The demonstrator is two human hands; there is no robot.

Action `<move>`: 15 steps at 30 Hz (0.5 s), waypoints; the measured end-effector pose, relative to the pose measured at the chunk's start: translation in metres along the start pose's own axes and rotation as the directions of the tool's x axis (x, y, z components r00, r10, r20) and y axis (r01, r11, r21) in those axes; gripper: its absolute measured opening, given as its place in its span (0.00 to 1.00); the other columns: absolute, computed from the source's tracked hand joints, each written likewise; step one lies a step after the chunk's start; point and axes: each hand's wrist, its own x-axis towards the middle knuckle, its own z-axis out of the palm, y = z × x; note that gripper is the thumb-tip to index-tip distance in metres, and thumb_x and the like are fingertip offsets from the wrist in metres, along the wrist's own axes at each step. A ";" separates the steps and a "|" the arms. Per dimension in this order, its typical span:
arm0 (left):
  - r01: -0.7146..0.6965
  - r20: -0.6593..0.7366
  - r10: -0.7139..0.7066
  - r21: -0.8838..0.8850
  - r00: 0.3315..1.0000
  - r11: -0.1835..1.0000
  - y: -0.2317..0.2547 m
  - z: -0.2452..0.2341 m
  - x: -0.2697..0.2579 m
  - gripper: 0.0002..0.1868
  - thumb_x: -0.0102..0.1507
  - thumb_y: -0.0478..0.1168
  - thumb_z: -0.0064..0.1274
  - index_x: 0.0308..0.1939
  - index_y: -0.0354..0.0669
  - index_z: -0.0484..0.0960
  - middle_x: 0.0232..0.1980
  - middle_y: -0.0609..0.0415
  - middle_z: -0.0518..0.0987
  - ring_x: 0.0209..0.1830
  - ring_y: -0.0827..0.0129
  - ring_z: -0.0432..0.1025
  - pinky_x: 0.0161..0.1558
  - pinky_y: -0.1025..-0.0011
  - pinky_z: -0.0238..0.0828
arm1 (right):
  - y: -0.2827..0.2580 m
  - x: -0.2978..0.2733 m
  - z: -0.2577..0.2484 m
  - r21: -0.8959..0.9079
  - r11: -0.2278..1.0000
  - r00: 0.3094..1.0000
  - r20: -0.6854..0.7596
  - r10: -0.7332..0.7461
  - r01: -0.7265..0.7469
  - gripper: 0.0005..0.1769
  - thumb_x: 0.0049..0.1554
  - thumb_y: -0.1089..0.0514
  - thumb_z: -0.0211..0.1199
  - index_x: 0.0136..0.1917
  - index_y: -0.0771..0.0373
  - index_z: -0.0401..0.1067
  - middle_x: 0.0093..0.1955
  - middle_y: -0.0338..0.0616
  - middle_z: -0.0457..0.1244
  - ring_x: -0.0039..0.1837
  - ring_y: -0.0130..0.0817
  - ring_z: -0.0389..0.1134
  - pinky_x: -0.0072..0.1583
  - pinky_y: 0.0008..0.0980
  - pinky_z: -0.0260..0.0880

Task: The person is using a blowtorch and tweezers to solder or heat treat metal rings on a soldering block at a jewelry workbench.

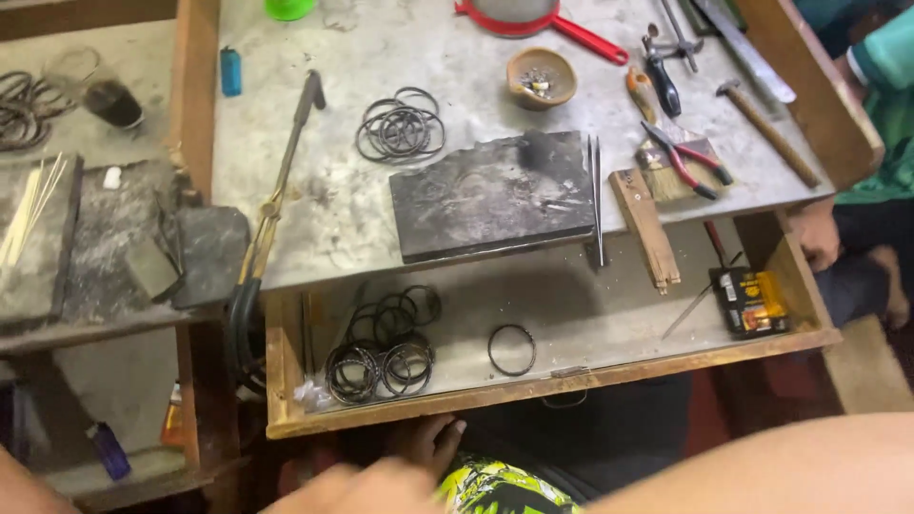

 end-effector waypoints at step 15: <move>0.508 -0.252 -0.582 -0.305 0.773 0.806 -0.228 0.177 -0.031 0.58 0.49 0.72 0.55 0.79 0.57 0.58 0.77 0.43 0.63 0.74 0.45 0.63 0.68 0.51 0.63 | 0.235 -0.080 0.127 0.141 0.926 0.666 -0.658 0.352 -0.350 0.21 0.60 0.40 0.58 0.55 0.54 0.79 0.49 0.34 0.74 0.53 0.34 0.74 0.52 0.35 0.71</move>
